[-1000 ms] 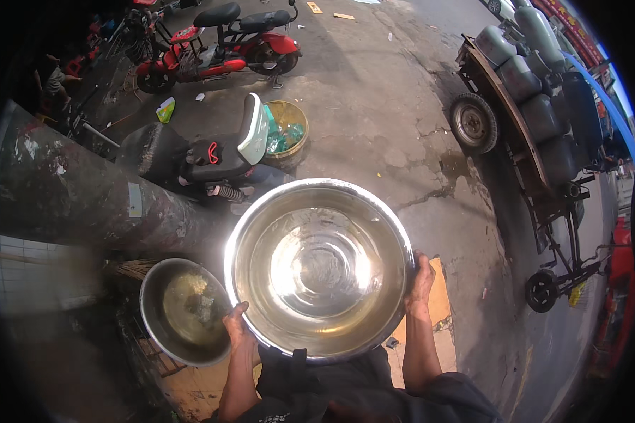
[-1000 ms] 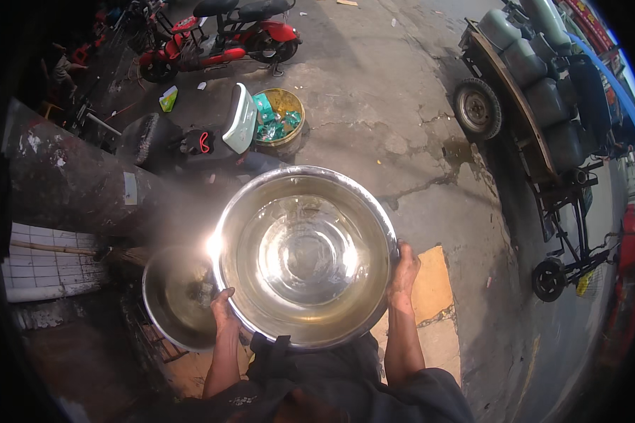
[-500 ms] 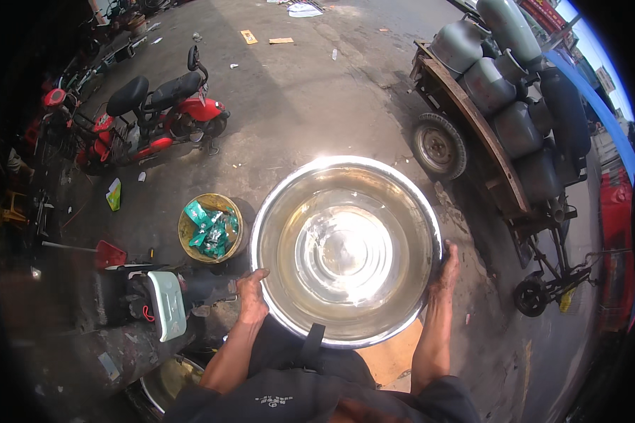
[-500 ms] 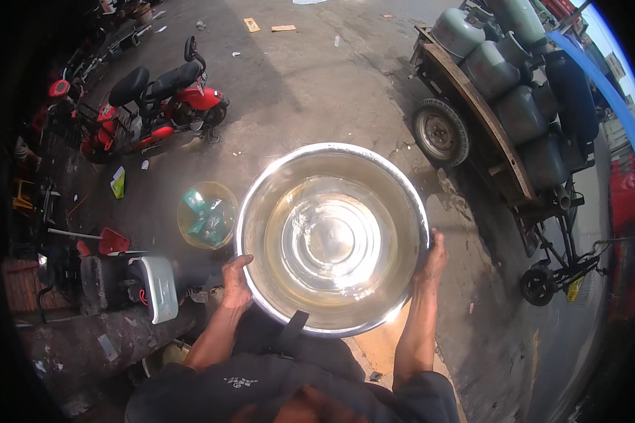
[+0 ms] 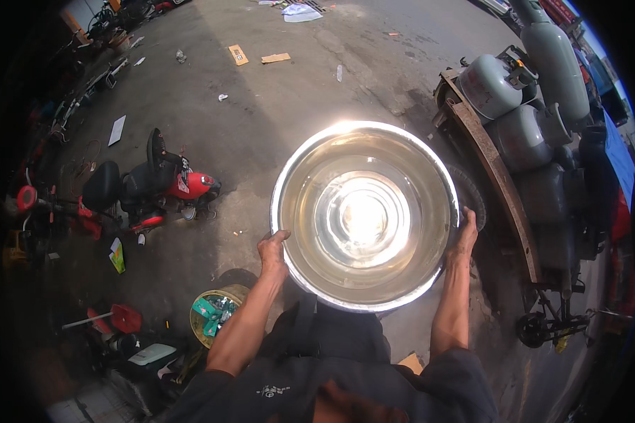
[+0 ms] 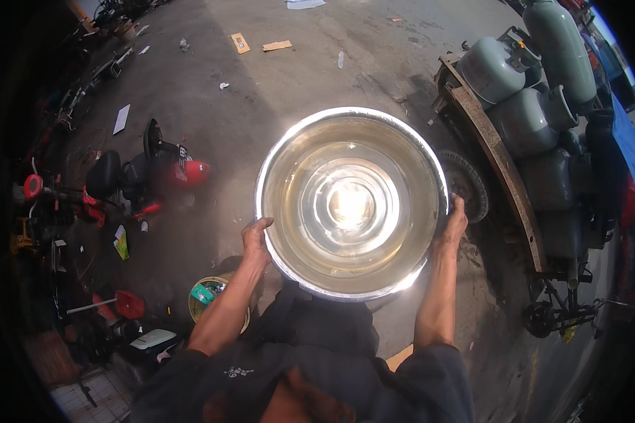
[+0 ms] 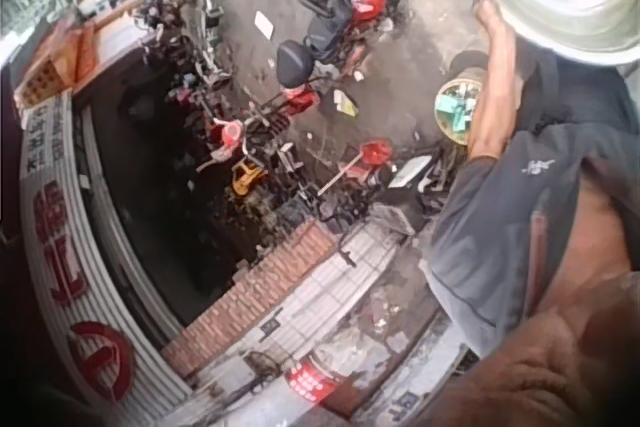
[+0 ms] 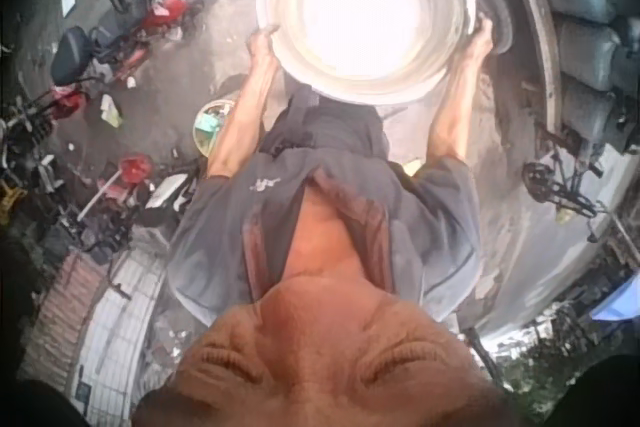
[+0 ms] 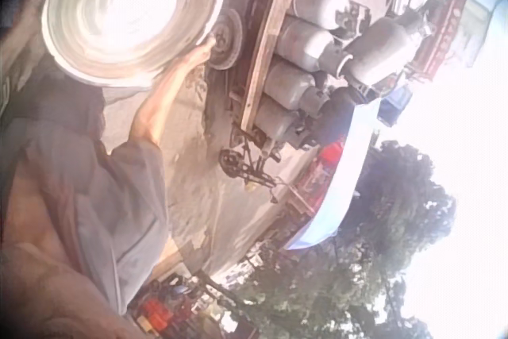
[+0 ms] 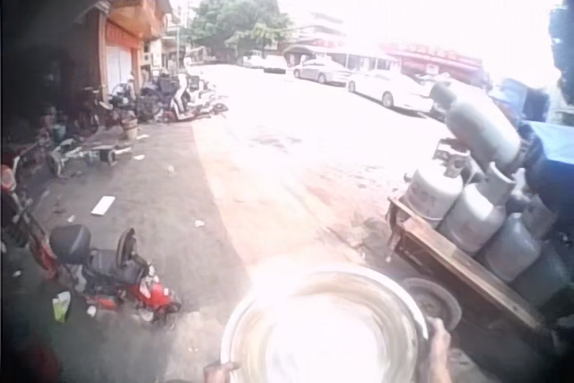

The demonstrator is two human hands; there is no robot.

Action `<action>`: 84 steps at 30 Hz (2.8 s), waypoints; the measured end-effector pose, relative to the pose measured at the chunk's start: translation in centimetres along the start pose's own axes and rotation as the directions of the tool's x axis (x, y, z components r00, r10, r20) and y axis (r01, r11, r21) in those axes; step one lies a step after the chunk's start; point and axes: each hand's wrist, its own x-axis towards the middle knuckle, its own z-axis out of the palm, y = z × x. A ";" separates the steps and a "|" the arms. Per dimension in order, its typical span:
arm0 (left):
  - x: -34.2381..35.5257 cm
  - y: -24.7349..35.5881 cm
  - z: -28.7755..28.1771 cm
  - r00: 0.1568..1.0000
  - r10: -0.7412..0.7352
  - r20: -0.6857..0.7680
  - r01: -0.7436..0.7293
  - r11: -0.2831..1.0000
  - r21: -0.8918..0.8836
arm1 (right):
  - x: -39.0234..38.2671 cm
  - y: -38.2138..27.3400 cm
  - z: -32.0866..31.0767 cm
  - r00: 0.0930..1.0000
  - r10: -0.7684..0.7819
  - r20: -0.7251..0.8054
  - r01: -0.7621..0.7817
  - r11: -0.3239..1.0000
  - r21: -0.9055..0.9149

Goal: The person carries a basin of water, uses an air hose to inflate a bicycle inner tube, and submerges it in the water to check for leaks. They then place the inner tube onto a bicycle wheel rim by hand.

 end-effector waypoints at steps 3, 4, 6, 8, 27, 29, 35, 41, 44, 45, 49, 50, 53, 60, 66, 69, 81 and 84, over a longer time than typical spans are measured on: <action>6.4 4.5 5.5 0.996 0.050 -0.080 -0.052 0.998 -0.019 | 8.2 -0.9 9.6 0.993 0.020 0.115 -0.023 0.999 0.030; 9.0 6.3 6.5 0.996 0.025 -0.080 -0.029 0.998 -0.048 | 11.5 -0.1 12.3 0.993 -0.004 0.121 0.005 1.000 -0.006; 12.2 11.0 9.8 0.993 0.011 -0.119 -0.023 0.994 -0.105 | 15.8 -0.6 19.1 0.988 0.018 0.153 -0.016 1.000 -0.015; 17.0 14.3 12.9 0.979 0.048 -0.196 -0.056 0.998 -0.032 | 19.9 -1.5 25.7 0.967 0.072 0.246 -0.074 0.997 0.000; 59.8 53.0 20.0 0.853 0.204 -0.479 -0.322 0.930 -0.178 | 35.9 -3.4 98.4 0.828 0.185 0.529 -0.174 0.982 -0.072; 60.9 56.8 21.0 0.794 0.212 -0.570 -0.402 0.887 -0.230 | 36.3 -4.1 106.0 0.750 0.168 0.640 -0.149 0.985 -0.085; 65.0 65.0 17.9 0.642 0.120 -0.758 -0.517 0.797 -0.312 | 31.5 0.0 126.3 0.686 0.251 0.683 -0.103 0.963 -0.250; 70.1 71.3 10.4 0.592 0.038 -0.805 -0.598 0.690 -0.408 | 26.7 5.0 143.4 0.345 0.366 0.864 -0.070 0.929 -0.365; 71.6 73.7 6.8 0.524 0.047 -0.850 -0.666 0.645 -0.375 | 19.6 4.3 149.1 0.305 0.415 0.857 -0.076 0.908 -0.412; 72.3 76.1 5.8 0.487 0.083 -0.869 -0.702 0.630 -0.333 | 17.1 4.2 151.8 0.288 0.430 0.856 -0.097 0.902 -0.420; 72.6 83.0 3.2 0.445 -0.029 -0.895 -0.726 0.574 -0.379 | 10.5 5.4 159.7 0.288 0.411 0.865 0.063 0.893 -0.445; 72.7 85.0 1.9 0.434 -0.053 -0.900 -0.717 0.584 -0.380 | 8.3 5.3 161.8 0.269 0.431 0.861 0.108 0.875 -0.472; 74.0 88.5 -3.1 0.413 -0.004 -0.911 -0.804 0.467 -0.367 | 4.2 8.5 168.7 0.162 0.429 0.889 0.154 0.879 -0.452; 75.6 99.3 -12.4 0.245 -0.103 -0.964 -0.879 0.396 -0.265 | -14.7 12.0 183.8 0.002 0.586 0.810 0.108 0.805 -0.583; 76.8 107.9 -20.5 0.198 -0.073 -0.978 -0.923 0.321 -0.211 | -30.0 19.0 196.7 -0.189 0.601 0.777 0.252 0.794 -0.553; 76.8 115.0 -23.6 0.132 -0.023 -0.991 -0.935 0.328 -0.132 | -39.5 20.9 202.0 -0.224 0.640 0.735 0.288 0.764 -0.577; 80.5 136.0 -51.0 -0.040 -0.096 -0.995 -0.900 0.435 -0.006 | -74.2 32.0 223.6 -0.393 0.678 0.621 0.331 0.735 -0.592; 80.9 139.3 -58.7 -0.097 -0.008 -0.995 -0.852 0.518 0.079 | -81.8 34.6 229.2 -0.388 0.701 0.599 0.416 0.712 -0.565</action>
